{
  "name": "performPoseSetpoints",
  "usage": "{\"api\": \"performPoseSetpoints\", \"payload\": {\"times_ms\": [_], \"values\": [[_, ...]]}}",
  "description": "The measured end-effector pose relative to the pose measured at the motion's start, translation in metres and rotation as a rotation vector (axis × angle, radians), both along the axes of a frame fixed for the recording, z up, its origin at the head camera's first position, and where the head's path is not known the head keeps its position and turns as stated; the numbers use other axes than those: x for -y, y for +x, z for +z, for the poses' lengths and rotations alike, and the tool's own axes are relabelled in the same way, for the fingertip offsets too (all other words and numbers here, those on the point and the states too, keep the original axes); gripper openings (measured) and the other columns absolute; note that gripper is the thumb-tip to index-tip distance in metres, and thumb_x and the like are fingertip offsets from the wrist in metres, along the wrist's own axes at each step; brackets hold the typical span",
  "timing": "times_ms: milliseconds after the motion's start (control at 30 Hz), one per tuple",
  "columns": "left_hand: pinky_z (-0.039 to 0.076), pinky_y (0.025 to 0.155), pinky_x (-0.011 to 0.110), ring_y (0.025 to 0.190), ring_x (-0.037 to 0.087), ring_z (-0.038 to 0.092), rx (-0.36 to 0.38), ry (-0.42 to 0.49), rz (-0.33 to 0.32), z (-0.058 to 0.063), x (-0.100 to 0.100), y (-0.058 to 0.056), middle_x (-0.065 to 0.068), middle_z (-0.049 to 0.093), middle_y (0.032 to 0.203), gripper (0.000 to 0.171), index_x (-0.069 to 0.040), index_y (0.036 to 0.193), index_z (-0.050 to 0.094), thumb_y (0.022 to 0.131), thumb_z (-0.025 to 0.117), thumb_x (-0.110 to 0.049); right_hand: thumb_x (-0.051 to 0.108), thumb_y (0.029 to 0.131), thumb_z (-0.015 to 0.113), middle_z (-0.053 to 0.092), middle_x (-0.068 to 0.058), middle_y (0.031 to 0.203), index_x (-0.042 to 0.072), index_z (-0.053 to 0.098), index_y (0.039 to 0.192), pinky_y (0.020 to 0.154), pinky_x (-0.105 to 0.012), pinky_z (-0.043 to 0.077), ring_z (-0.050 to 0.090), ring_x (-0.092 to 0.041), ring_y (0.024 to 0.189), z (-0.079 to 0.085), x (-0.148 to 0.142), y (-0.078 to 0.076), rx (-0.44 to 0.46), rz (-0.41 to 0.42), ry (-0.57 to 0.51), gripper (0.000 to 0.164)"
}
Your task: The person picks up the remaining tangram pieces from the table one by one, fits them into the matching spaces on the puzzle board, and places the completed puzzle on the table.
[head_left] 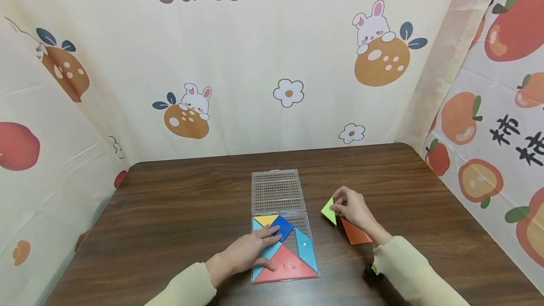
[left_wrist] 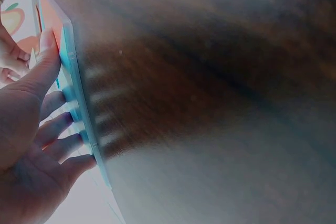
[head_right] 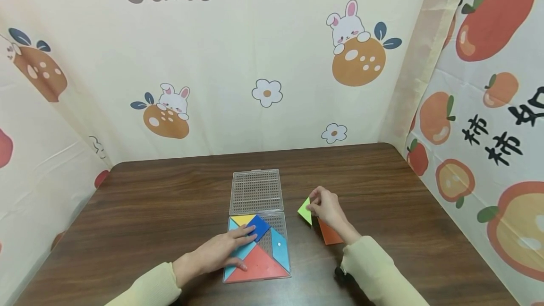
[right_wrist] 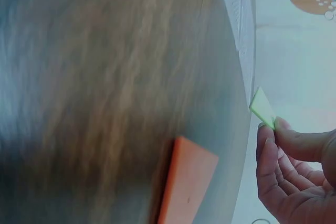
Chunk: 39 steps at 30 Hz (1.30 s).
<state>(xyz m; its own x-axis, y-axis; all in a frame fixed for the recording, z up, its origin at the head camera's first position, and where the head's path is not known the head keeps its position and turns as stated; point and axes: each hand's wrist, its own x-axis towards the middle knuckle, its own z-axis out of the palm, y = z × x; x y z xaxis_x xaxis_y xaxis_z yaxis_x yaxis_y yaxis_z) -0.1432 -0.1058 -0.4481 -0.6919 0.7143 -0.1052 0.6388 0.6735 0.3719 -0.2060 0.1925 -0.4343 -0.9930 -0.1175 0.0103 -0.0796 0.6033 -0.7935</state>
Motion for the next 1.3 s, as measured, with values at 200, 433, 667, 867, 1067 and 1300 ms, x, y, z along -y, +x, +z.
{"api": "performPoseSetpoints", "payload": {"times_ms": [200, 433, 667, 867, 1067, 1300], "values": [[0.04, 0.09, 0.042, 0.127, 0.027, 0.029, -0.003, 0.003, -0.005, 0.0, 0.0, 0.0, 0.006, 0.033, 0.14, 0.069, -0.013, 0.133, 0.043, 0.077, 0.054, -0.052, -0.004, 0.075, 0.066, 0.061, -0.005, 0.064, -0.002, 0.053, 0.088, 0.049, -0.027, 0.048, 0.059, -0.016, 0.054, 0.002, 0.013, 0.006, -0.005, 0.021, -0.018, 0.019], [0.04, 0.09, 0.042, 0.127, 0.027, 0.029, 0.008, 0.005, -0.004, 0.001, 0.0, 0.0, 0.005, 0.033, 0.14, 0.068, -0.013, 0.133, 0.043, 0.077, 0.055, -0.052, -0.007, 0.074, 0.065, 0.061, -0.005, 0.064, -0.003, 0.053, 0.086, 0.05, -0.03, 0.05, 0.058, -0.018, 0.053, 0.003, 0.029, 0.014, -0.006, 0.066, -0.066, 0.018], [0.039, 0.091, 0.042, 0.128, 0.026, 0.028, 0.008, 0.002, -0.006, 0.001, 0.0, 0.0, 0.005, 0.033, 0.14, 0.068, -0.013, 0.132, 0.043, 0.077, 0.054, -0.052, -0.005, 0.074, 0.066, 0.061, -0.007, 0.063, -0.004, 0.052, 0.086, 0.048, -0.031, 0.049, 0.058, -0.019, 0.052, -0.001, 0.039, 0.021, -0.018, 0.129, -0.092, 0.019], [0.04, 0.089, 0.042, 0.128, 0.026, 0.028, 0.043, -0.01, 0.015, 0.003, -0.001, 0.0, 0.002, 0.032, 0.14, 0.069, -0.017, 0.133, 0.043, 0.077, 0.053, -0.054, -0.007, 0.073, 0.066, 0.061, -0.008, 0.062, -0.005, 0.052, 0.085, 0.046, -0.028, 0.049, 0.058, -0.018, 0.05, -0.005, 0.049, 0.024, -0.031, 0.169, -0.134, 0.019], [0.04, 0.09, 0.042, 0.128, 0.026, 0.029, 0.042, -0.009, 0.013, 0.003, 0.0, -0.001, 0.002, 0.032, 0.14, 0.069, -0.016, 0.133, 0.043, 0.076, 0.054, -0.054, -0.007, 0.073, 0.066, 0.061, -0.008, 0.061, -0.004, 0.052, 0.085, 0.047, -0.028, 0.05, 0.058, -0.019, 0.05, -0.005, 0.059, 0.029, 0.002, 0.188, -0.146, 0.019], [0.039, 0.09, 0.042, 0.128, 0.026, 0.029, 0.031, 0.002, 0.005, 0.003, 0.0, 0.0, 0.003, 0.032, 0.14, 0.069, -0.015, 0.133, 0.043, 0.077, 0.053, -0.053, -0.003, 0.075, 0.066, 0.06, -0.004, 0.061, -0.002, 0.052, 0.088, 0.048, -0.026, 0.05, 0.058, -0.017, 0.05, -0.007, 0.07, 0.034, 0.035, 0.225, -0.115, 0.019]]}}
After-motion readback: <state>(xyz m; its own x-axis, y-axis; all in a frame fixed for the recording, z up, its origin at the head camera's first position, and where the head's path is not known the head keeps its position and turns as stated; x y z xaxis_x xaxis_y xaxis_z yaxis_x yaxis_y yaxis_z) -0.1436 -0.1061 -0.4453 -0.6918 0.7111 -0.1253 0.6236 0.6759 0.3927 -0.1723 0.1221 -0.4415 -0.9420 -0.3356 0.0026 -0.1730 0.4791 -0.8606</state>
